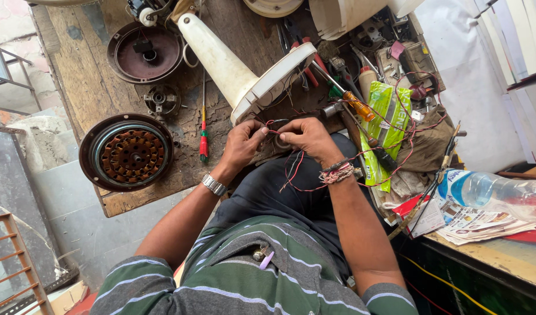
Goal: The person works on a disassembled electric fan, handling the motor housing and internal wiring. They connect and adjust wires inside the fan's base, then reposition the fan body on the workbench.
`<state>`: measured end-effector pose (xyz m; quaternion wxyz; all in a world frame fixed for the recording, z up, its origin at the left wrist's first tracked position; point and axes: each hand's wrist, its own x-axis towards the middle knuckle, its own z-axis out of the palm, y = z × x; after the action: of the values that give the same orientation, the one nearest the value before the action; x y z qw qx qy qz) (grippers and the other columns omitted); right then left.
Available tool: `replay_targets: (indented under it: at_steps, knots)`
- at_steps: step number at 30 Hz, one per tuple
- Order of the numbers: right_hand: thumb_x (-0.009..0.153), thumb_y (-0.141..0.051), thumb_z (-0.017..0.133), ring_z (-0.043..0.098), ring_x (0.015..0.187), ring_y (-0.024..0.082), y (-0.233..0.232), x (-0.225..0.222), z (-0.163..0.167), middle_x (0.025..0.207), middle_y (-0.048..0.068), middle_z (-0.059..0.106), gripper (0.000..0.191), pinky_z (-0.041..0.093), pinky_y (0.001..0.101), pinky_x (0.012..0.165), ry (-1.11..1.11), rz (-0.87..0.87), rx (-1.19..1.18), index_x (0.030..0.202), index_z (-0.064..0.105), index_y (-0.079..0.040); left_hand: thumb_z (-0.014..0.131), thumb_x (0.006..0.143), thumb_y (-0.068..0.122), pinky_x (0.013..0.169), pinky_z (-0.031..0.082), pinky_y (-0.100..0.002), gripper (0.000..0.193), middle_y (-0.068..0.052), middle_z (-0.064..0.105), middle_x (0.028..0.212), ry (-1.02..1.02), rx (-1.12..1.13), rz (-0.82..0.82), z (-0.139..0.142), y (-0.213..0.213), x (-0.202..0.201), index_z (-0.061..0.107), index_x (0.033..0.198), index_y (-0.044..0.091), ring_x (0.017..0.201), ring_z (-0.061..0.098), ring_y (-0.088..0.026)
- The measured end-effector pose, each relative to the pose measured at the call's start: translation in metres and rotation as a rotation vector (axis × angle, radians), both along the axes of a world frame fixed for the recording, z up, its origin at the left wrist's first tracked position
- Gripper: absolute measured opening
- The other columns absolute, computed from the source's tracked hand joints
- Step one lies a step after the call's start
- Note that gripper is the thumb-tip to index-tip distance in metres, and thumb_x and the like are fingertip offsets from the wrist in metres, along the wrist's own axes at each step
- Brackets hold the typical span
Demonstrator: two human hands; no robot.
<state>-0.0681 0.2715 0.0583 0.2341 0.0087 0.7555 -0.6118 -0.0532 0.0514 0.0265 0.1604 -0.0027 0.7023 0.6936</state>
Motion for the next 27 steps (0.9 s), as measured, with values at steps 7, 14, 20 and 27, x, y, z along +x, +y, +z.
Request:
replay_targets:
  at_steps: [7,14,20,27]
  knots:
    - [0.09,-0.015,0.075,0.071,0.076,0.014,-0.016,0.006,0.006,0.087,0.01,0.076,0.018,0.056,0.0294,0.068,0.438,0.003,0.278,0.1,0.077,0.001,0.069,0.1,0.02,0.058,0.047,-0.021,0.022,0.001,0.066,0.077,0.003,0.112,0.023,0.003,0.004,-0.001,0.071,0.1,-0.001,0.066,0.056,-0.004]
    - [0.092,-0.016,0.075,0.067,0.075,0.022,-0.037,0.015,0.011,0.083,0.013,0.076,0.017,0.054,0.0334,0.067,0.188,-0.085,0.218,0.102,0.076,-0.002,0.071,0.097,0.018,0.059,0.048,-0.021,0.019,0.002,0.068,0.079,-0.013,0.106,0.019,0.005,0.001,-0.005,0.071,0.099,-0.001,0.067,0.058,-0.004]
    - [0.084,-0.017,0.081,0.067,0.09,0.03,-0.046,0.022,0.045,0.095,0.01,0.072,0.016,0.053,0.0406,0.077,0.818,-0.192,0.778,0.093,0.073,-0.006,0.076,0.093,0.017,0.064,0.052,-0.03,0.014,-0.006,0.07,0.084,0.359,-0.33,0.087,0.018,0.002,0.003,0.072,0.097,0.004,0.073,0.065,-0.013]
    - [0.086,0.004,0.064,0.068,0.098,0.03,-0.036,0.006,0.065,0.106,0.01,0.072,0.029,0.054,0.0413,0.088,1.057,0.228,0.448,0.113,0.073,-0.005,0.074,0.088,0.018,0.065,0.051,-0.043,0.014,-0.01,0.06,0.084,0.809,-0.787,0.032,0.068,0.003,0.015,0.064,0.089,0.008,0.078,0.065,-0.031]
